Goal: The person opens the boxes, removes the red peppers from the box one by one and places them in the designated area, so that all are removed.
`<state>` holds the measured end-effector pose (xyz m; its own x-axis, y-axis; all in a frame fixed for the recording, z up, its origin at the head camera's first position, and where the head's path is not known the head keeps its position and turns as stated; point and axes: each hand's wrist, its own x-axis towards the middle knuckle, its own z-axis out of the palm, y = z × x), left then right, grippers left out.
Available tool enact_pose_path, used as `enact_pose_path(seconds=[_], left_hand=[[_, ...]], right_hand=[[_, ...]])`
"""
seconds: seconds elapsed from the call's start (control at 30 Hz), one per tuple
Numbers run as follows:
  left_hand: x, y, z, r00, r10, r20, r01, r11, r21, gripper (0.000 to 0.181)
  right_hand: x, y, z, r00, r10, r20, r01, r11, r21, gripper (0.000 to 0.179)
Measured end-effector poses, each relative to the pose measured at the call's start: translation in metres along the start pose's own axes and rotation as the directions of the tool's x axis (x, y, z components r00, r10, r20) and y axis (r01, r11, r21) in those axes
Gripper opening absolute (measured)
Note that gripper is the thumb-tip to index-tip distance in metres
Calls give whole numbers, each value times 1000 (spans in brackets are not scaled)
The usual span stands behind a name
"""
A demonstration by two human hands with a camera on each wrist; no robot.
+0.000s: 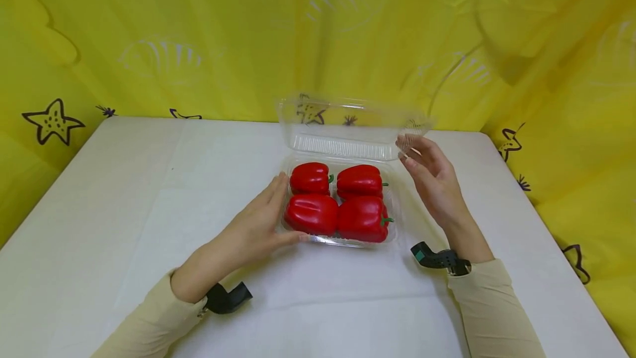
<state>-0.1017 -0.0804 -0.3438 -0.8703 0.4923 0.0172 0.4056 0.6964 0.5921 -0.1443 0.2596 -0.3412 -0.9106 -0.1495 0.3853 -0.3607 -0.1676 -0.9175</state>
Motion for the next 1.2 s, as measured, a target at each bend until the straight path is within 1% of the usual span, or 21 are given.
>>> enact_pose_path(seconds=[0.03,0.2,0.37,0.43,0.5,0.6,0.7,0.8,0.87,0.97,1.03,1.1,1.2], left_hand=[[0,1,0,1000,4,-7,-4,1000,26,115],[-1,7,0,999,13,-32,-8,989,147,114],[-2,9,1,998,35,-53,-23,978,207,114],[-3,10,0,998,33,-53,-20,975,221,114],[-4,11,0,999,26,-46,-15,972,235,115],[-5,12,-3,1000,22,-19,-16,964,267,114],[-4,11,-9,999,32,12,-35,955,295,113],[-2,8,-17,998,33,50,-45,958,283,115],[-1,6,-21,996,23,82,-43,968,248,120],[1,4,-24,989,-7,150,-23,980,195,129],[1,3,-24,982,-16,186,-18,984,178,132],[2,2,-24,978,-18,206,-18,985,173,134],[4,2,-23,977,-15,211,-21,986,166,135]], right_hand=[[0,0,0,1000,8,0,-8,1000,-2,43],[1,2,-3,998,26,60,-25,1000,-8,51],[3,3,-6,993,51,109,-50,999,-17,55],[4,3,-8,990,70,121,-69,998,-14,56],[4,4,-9,987,95,130,-95,995,-10,56],[5,5,-10,980,138,146,-137,990,-11,57],[6,6,-11,973,170,159,-169,985,-16,59],[7,7,-11,970,183,162,-184,983,-9,59],[8,8,-11,966,193,173,-194,981,-11,60],[9,9,-10,957,218,194,-214,976,-37,60],[10,10,-10,949,239,205,-230,971,-65,61],[10,10,-11,943,260,207,-246,965,-94,61],[10,10,-12,934,294,204,-274,954,-121,61]])
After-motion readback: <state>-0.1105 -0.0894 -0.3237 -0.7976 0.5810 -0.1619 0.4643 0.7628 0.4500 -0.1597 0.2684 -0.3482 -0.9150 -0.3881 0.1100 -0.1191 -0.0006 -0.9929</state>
